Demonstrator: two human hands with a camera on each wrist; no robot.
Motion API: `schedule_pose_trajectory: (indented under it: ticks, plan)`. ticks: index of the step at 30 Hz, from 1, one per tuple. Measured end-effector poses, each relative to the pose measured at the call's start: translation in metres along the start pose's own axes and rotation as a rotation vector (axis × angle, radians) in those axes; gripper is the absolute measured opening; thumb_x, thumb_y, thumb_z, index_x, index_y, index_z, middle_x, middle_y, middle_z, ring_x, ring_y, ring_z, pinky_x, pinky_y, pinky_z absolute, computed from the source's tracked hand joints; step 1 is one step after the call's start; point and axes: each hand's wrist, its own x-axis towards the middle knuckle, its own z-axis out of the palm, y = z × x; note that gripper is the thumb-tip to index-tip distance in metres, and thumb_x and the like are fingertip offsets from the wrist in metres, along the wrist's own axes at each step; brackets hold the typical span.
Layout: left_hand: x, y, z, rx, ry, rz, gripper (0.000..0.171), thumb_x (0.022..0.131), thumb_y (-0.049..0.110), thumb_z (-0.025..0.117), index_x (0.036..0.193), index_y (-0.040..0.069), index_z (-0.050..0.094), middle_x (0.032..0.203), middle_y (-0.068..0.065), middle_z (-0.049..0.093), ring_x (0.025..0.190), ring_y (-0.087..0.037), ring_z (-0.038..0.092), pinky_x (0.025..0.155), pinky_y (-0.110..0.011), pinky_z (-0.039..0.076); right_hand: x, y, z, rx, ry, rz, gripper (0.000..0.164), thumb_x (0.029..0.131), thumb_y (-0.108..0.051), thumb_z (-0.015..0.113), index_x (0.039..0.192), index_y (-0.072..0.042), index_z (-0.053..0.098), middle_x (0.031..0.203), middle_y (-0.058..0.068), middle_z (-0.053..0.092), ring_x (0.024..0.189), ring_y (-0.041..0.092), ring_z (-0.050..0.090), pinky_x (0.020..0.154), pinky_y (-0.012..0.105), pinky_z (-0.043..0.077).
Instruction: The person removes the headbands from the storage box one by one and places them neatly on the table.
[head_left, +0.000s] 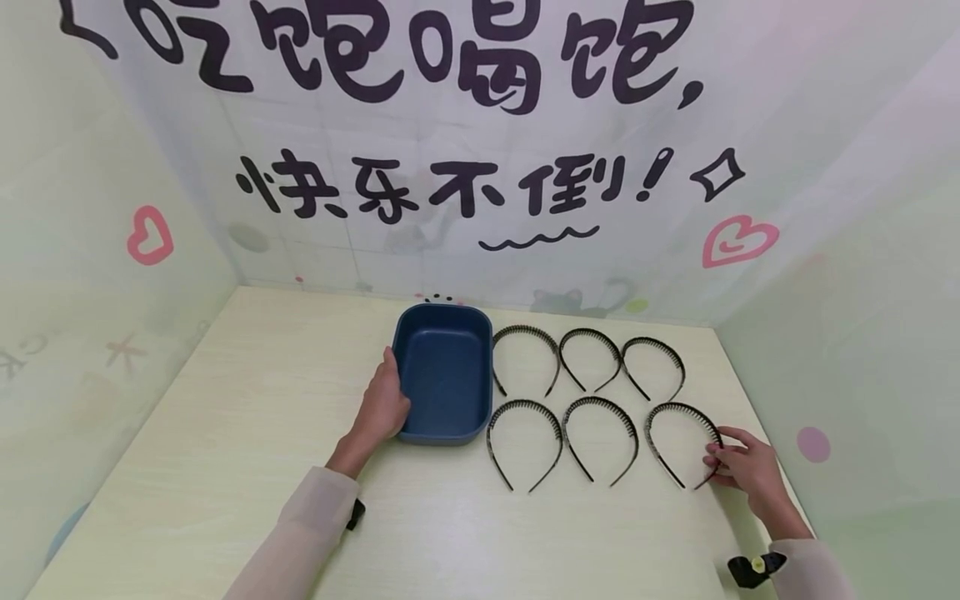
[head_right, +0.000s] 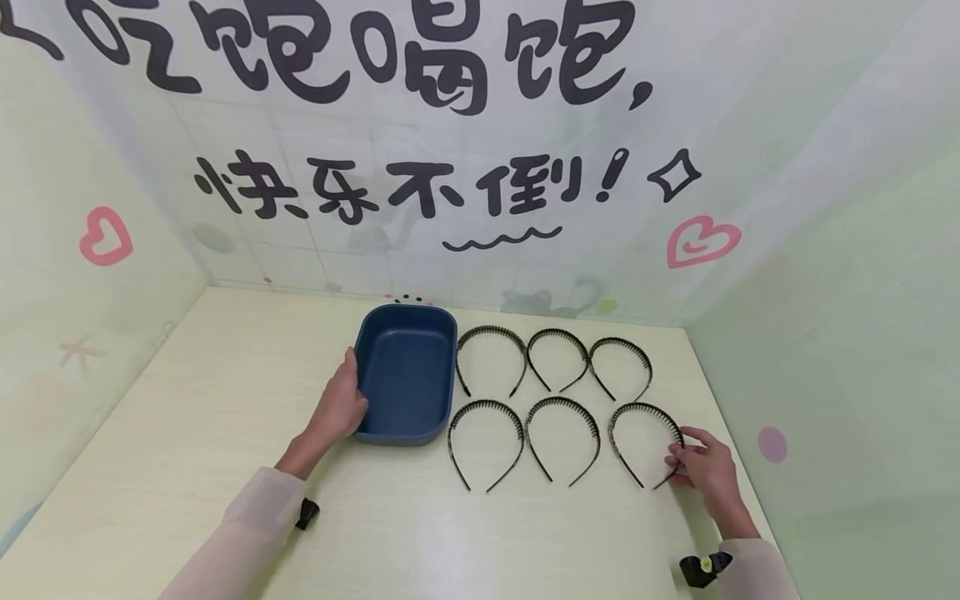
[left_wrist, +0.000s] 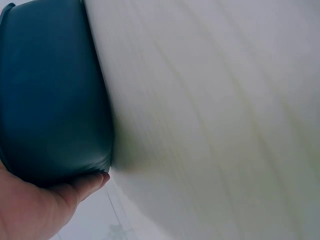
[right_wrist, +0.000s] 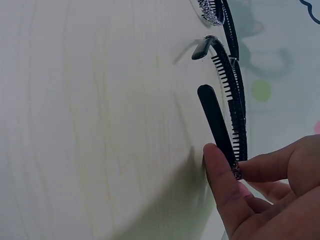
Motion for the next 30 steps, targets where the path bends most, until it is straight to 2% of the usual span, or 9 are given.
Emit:
schedule_pose_trajectory:
  ticks: [3,11,20,24,27,30]
  plan:
    - [0.0,0.0,0.0,0.0,0.0,-0.002,0.08,0.089,-0.007,0.044,0.154,-0.011,-0.002,0.152,-0.036,0.027,0.133,-0.048,0.041,0.105,-0.056,0.04,0.0,-0.001,0.001,-0.037,-0.01,-0.011,0.051,0.099,0.0,0.049,0.145,0.013,0.03,0.085,-0.015,0.069,0.073,0.0,0.066,0.066,0.03,0.058]
    - [0.0,0.001,0.001,0.004,0.001,-0.006,0.081,0.088,-0.007,0.046,0.154,-0.011,-0.001,0.151,-0.036,0.028,0.129,-0.048,0.045,0.102,-0.056,0.043,-0.003,-0.008,0.003,-0.149,-0.01,-0.031,0.042,0.098,-0.004,0.051,0.131,0.022,0.043,0.092,0.001,0.068,0.076,0.004,0.063,0.069,0.033,0.06]
    - [0.0,0.002,0.003,-0.005,0.0,-0.003,0.081,0.088,-0.007,0.046,0.154,-0.011,-0.001,0.151,-0.037,0.028,0.129,-0.049,0.044,0.102,-0.056,0.043,-0.002,-0.009,0.0,-0.344,0.018,-0.037,0.042,0.098,-0.013,0.055,0.126,0.018,0.054,0.108,0.021,0.068,0.078,0.005,0.059,0.067,0.028,0.057]
    - [-0.001,0.003,0.003,0.003,-0.002,-0.001,0.081,0.088,-0.007,0.047,0.154,-0.011,-0.001,0.151,-0.037,0.029,0.128,-0.048,0.045,0.101,-0.056,0.043,-0.003,-0.009,0.0,-0.394,0.03,-0.057,0.042,0.097,-0.014,0.055,0.125,0.017,0.055,0.113,0.027,0.067,0.079,0.007,0.06,0.066,0.027,0.054]
    - [-0.001,0.003,0.003,0.007,0.01,0.002,0.081,0.088,-0.007,0.047,0.154,-0.012,0.0,0.15,-0.037,0.03,0.13,-0.049,0.044,0.103,-0.056,0.042,-0.002,-0.012,0.001,-0.443,0.055,-0.091,0.042,0.098,-0.015,0.054,0.125,0.016,0.055,0.117,0.031,0.064,0.083,0.016,0.062,0.066,0.027,0.052]
    - [-0.001,0.003,0.002,0.006,0.024,0.012,0.08,0.088,-0.008,0.046,0.153,-0.013,0.001,0.15,-0.038,0.03,0.132,-0.049,0.041,0.106,-0.056,0.04,-0.002,-0.018,0.005,-0.503,0.094,-0.135,0.042,0.099,-0.016,0.052,0.127,0.014,0.056,0.122,0.033,0.061,0.094,0.032,0.064,0.069,0.031,0.05]
